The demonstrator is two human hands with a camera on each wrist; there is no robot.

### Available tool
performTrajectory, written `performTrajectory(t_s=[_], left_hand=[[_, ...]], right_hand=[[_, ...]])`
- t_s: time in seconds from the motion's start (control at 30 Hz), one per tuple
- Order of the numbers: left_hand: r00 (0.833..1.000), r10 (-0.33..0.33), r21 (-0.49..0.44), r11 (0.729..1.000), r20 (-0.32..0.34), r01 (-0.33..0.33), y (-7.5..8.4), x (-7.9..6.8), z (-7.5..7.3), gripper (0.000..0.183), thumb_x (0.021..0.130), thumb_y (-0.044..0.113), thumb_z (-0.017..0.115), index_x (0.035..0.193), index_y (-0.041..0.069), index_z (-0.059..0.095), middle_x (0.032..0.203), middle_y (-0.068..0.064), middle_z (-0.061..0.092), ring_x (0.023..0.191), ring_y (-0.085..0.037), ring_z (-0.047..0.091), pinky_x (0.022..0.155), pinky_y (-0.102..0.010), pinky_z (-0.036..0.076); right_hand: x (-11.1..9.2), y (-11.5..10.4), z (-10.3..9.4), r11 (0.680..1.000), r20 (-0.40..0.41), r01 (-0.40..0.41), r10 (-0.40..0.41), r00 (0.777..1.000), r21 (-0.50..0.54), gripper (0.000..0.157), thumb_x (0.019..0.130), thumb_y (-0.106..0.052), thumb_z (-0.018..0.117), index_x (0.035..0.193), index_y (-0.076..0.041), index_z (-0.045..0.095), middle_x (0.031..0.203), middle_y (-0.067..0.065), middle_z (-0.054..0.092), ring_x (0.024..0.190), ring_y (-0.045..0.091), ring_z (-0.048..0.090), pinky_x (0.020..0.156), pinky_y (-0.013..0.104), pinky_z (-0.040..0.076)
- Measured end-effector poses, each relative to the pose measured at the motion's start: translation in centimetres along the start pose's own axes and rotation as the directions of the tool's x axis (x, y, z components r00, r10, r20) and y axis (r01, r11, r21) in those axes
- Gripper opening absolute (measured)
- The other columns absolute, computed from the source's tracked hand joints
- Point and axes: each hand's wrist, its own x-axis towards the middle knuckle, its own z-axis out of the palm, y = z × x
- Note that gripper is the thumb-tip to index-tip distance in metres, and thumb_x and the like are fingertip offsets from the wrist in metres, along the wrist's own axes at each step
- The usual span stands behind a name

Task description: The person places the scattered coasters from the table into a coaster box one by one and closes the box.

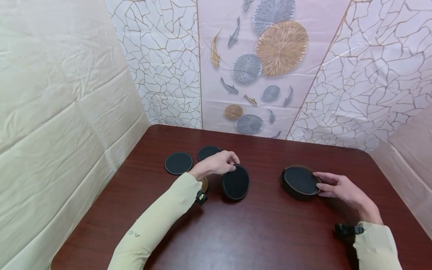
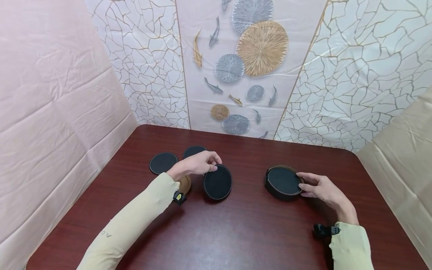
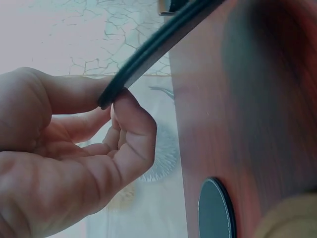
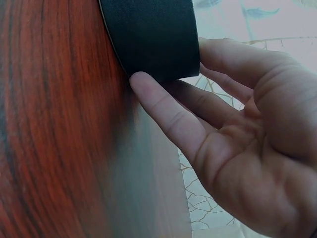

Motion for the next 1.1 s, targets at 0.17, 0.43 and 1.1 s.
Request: performTrajectory(t_s=[0.17,0.43,1.1], left_hand=[[1.000,-0.012,-0.087,0.996,-0.027,0.009,0.8,0.9,0.3,0.020,0.098,0.011,0.058,0.118,0.009,0.062,0.105,-0.007,0.060,0.082,-0.016,0.057,0.062,-0.025,0.049],[0.999,-0.021,-0.323,0.946,-0.038,0.008,1.4,2.5,1.6,0.023,0.097,0.008,0.059,0.119,0.005,0.063,0.103,-0.010,0.062,0.079,-0.015,0.062,0.068,-0.032,0.057],[0.978,-0.156,-0.761,0.649,-0.141,-0.006,2.2,7.6,6.1,0.031,0.098,0.006,0.058,0.128,0.001,0.060,0.110,-0.013,0.068,0.090,-0.025,0.073,0.079,-0.037,0.060]], right_hand=[[0.0,0.0,0.0,1.000,-0.003,-0.006,0.006,1.000,-0.001,0.070,0.094,-0.020,0.067,0.148,0.007,0.031,0.146,0.039,0.033,0.095,0.011,0.070,0.082,0.037,0.058],[0.1,0.0,-0.1,1.000,0.001,0.010,-0.010,1.000,-0.015,0.069,0.094,-0.019,0.066,0.149,0.006,0.032,0.146,0.039,0.035,0.095,0.013,0.070,0.082,0.037,0.059],[-0.1,0.1,0.0,1.000,-0.002,0.020,-0.020,1.000,-0.012,0.068,0.094,-0.018,0.066,0.148,0.006,0.033,0.146,0.039,0.035,0.096,0.012,0.070,0.081,0.037,0.059]])
